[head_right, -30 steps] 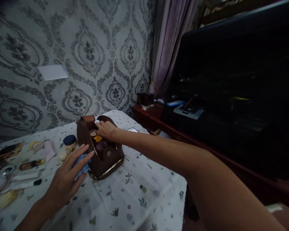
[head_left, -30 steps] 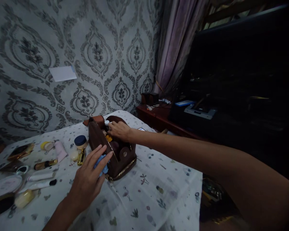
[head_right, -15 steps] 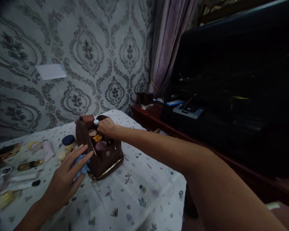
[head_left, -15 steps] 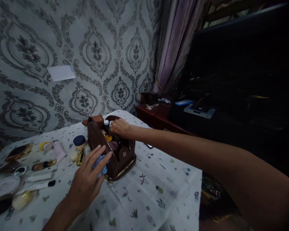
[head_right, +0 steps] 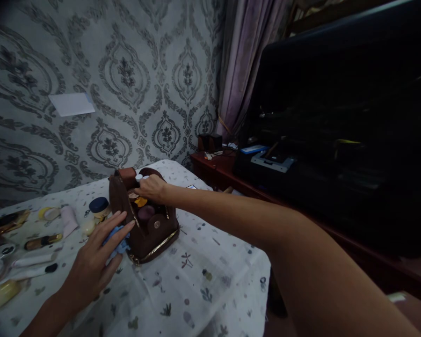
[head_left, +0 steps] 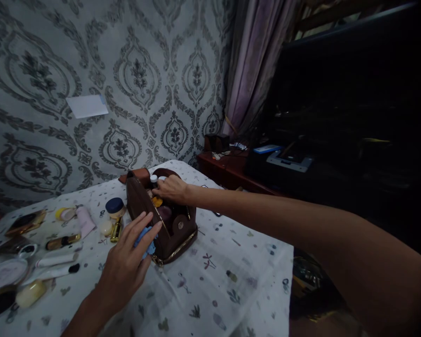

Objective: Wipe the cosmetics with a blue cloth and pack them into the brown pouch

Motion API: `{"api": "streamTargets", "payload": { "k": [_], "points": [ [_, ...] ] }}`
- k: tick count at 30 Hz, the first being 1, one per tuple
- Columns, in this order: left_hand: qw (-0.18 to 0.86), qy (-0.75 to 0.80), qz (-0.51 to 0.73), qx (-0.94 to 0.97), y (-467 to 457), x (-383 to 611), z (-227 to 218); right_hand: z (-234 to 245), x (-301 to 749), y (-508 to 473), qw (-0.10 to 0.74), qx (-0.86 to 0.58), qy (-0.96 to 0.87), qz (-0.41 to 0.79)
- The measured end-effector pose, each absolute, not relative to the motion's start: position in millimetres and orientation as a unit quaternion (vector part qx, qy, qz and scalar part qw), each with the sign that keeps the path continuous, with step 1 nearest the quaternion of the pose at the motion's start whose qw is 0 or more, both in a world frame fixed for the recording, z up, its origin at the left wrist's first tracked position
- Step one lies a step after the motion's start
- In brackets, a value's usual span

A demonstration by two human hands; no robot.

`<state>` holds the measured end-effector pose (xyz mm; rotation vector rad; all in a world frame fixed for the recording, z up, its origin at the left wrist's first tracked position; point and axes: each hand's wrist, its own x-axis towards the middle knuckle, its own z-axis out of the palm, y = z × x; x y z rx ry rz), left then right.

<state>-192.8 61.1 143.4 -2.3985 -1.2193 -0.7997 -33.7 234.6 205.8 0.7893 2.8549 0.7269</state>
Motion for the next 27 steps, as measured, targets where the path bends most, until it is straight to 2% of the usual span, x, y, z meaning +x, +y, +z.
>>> {"api": "streamTargets", "payload": {
  "k": [9, 27],
  "points": [
    [0.167, -0.43, -0.281, -0.842, 60.2, -193.0, 143.2, 207.0, -36.3, 236.0, 0.07, 0.273, 0.932, 0.228],
    [0.153, -0.441, -0.299, -0.833, 61.4, -193.6, 137.6, 200.8, -45.9, 242.3, 0.057, 0.282, 0.931, 0.225]
  ]
}}
